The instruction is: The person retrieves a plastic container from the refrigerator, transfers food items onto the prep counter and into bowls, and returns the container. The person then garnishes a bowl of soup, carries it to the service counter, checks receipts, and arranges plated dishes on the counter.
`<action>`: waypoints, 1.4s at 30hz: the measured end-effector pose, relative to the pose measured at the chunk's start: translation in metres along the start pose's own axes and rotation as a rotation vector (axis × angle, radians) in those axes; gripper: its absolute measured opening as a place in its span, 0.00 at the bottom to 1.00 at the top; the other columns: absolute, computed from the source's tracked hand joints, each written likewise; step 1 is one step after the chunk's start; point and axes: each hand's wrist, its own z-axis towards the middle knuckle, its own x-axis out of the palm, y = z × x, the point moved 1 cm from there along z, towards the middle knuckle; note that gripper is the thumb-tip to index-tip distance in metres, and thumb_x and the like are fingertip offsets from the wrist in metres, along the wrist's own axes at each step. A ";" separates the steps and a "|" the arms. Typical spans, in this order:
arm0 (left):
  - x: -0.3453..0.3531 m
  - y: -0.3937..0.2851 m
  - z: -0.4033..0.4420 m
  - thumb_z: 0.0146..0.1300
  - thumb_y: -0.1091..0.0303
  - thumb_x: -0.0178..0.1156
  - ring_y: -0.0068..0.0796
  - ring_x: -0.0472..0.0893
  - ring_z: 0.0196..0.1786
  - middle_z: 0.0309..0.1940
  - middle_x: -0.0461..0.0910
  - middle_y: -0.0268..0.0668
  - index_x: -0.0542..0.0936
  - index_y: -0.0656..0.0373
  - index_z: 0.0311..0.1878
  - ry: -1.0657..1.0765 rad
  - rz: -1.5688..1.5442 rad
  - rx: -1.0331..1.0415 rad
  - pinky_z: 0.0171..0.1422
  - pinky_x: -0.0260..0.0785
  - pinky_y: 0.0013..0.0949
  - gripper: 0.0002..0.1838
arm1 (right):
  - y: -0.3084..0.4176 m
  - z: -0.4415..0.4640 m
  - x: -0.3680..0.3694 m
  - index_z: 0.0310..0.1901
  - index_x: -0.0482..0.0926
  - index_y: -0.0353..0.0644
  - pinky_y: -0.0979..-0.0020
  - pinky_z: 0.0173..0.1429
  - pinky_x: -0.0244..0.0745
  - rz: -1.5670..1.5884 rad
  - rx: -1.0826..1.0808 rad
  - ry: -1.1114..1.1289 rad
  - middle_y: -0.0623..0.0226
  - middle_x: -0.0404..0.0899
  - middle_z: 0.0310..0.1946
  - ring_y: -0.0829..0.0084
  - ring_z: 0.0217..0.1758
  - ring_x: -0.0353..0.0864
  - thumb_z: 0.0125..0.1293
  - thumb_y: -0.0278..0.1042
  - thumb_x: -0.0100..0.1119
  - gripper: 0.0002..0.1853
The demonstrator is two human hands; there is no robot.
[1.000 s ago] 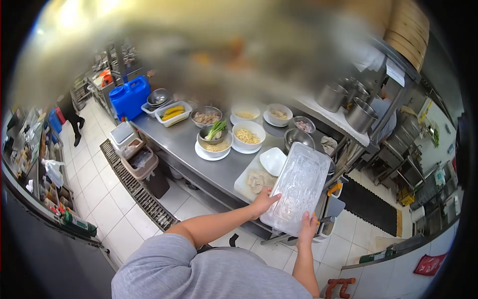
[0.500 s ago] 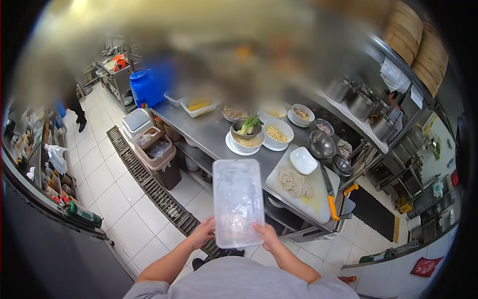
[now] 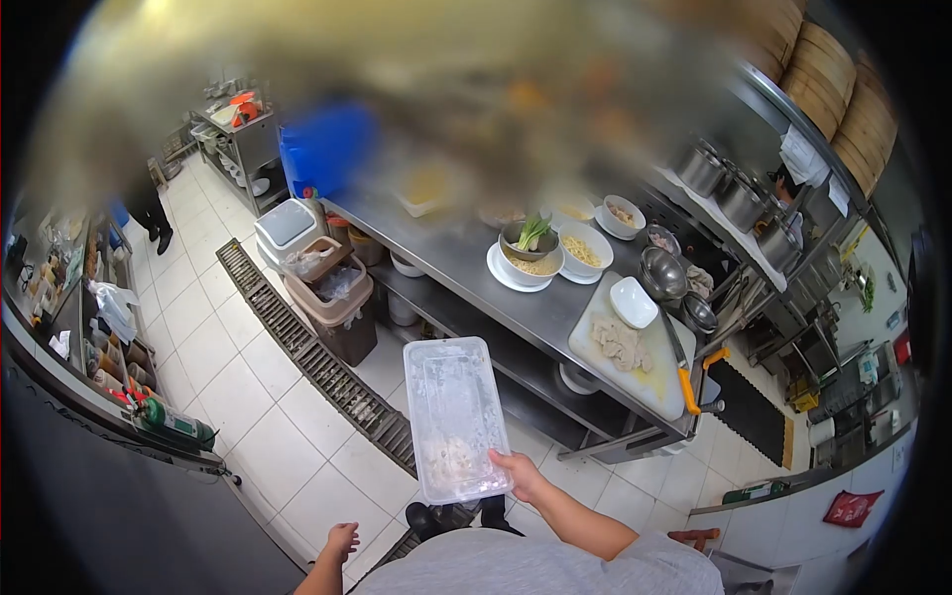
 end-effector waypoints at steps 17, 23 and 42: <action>0.035 0.182 -0.011 0.57 0.67 0.62 0.27 0.74 0.19 0.21 0.76 0.36 0.78 0.63 0.41 -0.049 -0.052 0.013 0.21 0.66 0.32 0.11 | -0.073 -0.087 -0.068 0.56 0.68 0.26 0.65 0.59 0.72 -0.031 0.037 -0.015 0.55 0.77 0.50 0.63 0.51 0.79 0.65 0.42 0.58 0.27; 0.046 0.272 -0.086 0.59 0.69 0.61 0.28 0.76 0.21 0.24 0.78 0.37 0.79 0.64 0.39 -0.148 0.074 0.040 0.22 0.68 0.33 0.09 | -0.108 -0.130 -0.097 0.60 0.65 0.28 0.65 0.60 0.70 -0.072 0.105 0.096 0.55 0.75 0.53 0.63 0.55 0.76 0.65 0.42 0.58 0.30; 0.037 0.337 -0.151 0.55 0.52 0.61 0.38 0.81 0.47 0.44 0.82 0.46 0.79 0.60 0.50 -0.289 0.118 0.522 0.52 0.72 0.37 0.25 | -0.193 -0.155 -0.066 0.54 0.73 0.34 0.66 0.53 0.71 -1.180 -0.419 0.132 0.55 0.79 0.47 0.62 0.49 0.79 0.52 0.41 0.69 0.30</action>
